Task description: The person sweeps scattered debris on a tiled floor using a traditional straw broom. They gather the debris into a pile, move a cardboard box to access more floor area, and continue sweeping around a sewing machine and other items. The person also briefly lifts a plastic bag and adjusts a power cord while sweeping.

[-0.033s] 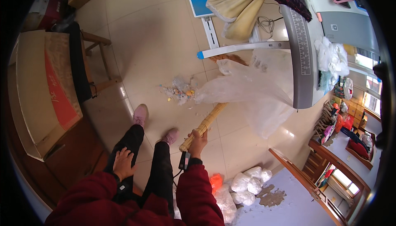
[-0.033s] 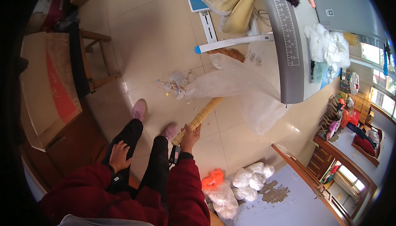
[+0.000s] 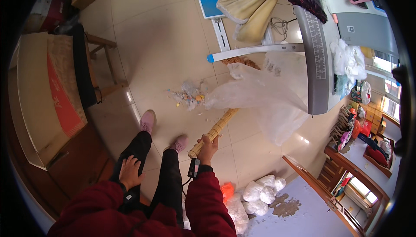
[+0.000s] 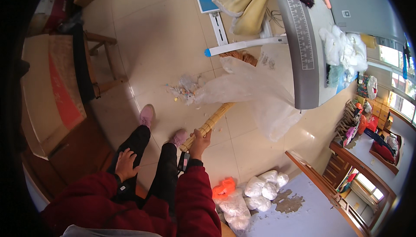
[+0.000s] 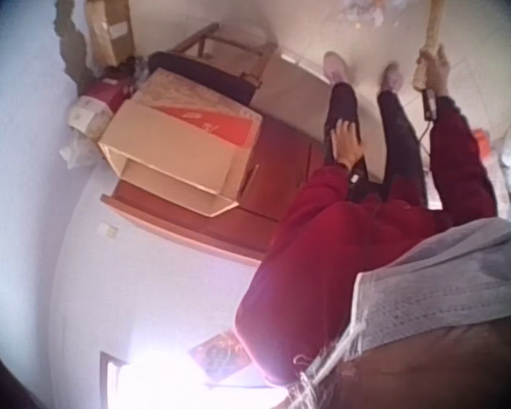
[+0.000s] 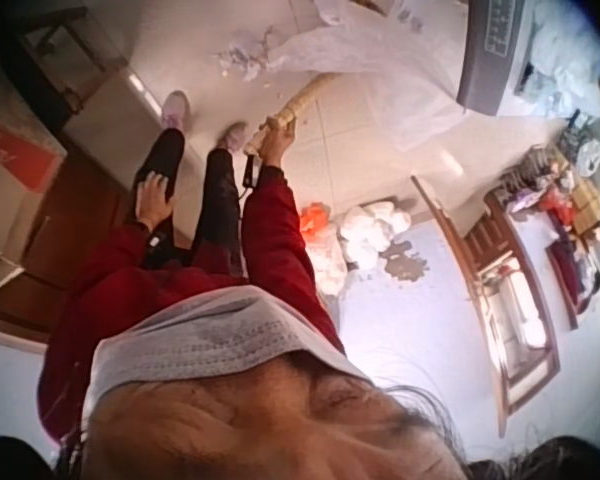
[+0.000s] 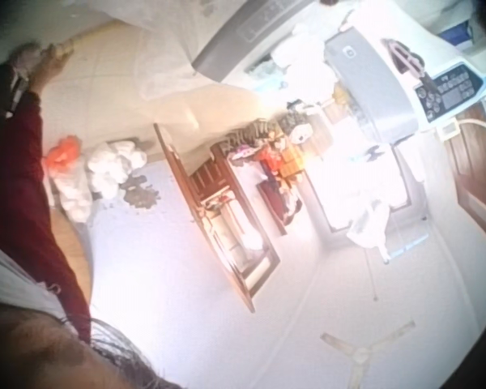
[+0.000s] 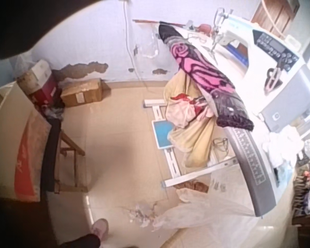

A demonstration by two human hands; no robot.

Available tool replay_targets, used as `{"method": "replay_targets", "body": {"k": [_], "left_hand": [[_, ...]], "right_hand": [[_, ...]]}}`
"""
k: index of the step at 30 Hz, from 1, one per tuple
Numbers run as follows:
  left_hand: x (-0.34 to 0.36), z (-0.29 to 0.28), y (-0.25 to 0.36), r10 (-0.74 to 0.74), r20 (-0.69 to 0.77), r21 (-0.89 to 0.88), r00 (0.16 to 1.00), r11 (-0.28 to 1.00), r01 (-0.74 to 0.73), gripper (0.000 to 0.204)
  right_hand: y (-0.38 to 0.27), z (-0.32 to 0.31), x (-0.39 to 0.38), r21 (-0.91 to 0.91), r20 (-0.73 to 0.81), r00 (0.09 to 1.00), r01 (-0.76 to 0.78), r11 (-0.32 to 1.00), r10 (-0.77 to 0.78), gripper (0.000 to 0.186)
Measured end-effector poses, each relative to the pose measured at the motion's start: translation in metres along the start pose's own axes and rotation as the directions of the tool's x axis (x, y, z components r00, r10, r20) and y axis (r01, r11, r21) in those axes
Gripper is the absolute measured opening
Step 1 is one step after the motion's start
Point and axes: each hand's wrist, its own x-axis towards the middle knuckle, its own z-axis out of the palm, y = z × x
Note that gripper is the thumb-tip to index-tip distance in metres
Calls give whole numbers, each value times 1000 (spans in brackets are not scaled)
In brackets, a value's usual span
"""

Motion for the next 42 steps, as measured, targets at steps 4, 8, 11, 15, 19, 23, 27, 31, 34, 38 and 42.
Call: {"method": "replay_targets", "body": {"k": [4,8,11,15,19,23,27,31,34,38,42], "left_hand": [[3,-4,3,-2,4,-15,1000,1000,2,61],[5,-5,3,-6,1,-41,1000,999,6,61],[4,-3,0,9,1,-37,1000,999,-9,62],[2,3,-5,59,-80,-26,995,998,-61,59],[1,4,-7,59,-71,-32,996,998,-62,59],[1,0,-6,62,-72,-40,996,997,-65,58],[2,1,-8,54,-50,-56,997,997,-57,61],[-1,7,-14,63,-91,-78,994,995,-70,61],[-3,9,-16,69,-99,-63,993,995,-75,60],[-2,5,-10,66,-93,-68,994,995,-72,59],[1,-2,-3,57,-81,-60,995,996,-62,59]], "right_hand": [[12,12,-39,-133,-38,989,133,982,-139,35],[41,3,-72,-120,-16,1000,-13,993,11,37],[58,3,-36,-223,-53,998,4,975,-16,30],[44,6,43,-5,-81,996,31,1000,-31,24],[27,13,62,17,-36,999,-10,1000,11,26],[45,18,6,-13,-110,991,77,997,-78,28],[50,13,-6,11,-83,997,0,1000,1,25],[16,13,61,93,-125,991,-27,995,38,15],[-18,12,98,188,-170,985,16,982,16,16],[-40,-4,66,192,-216,975,-7,981,49,18],[-11,-1,-16,122,-186,982,67,990,-43,16]]}}
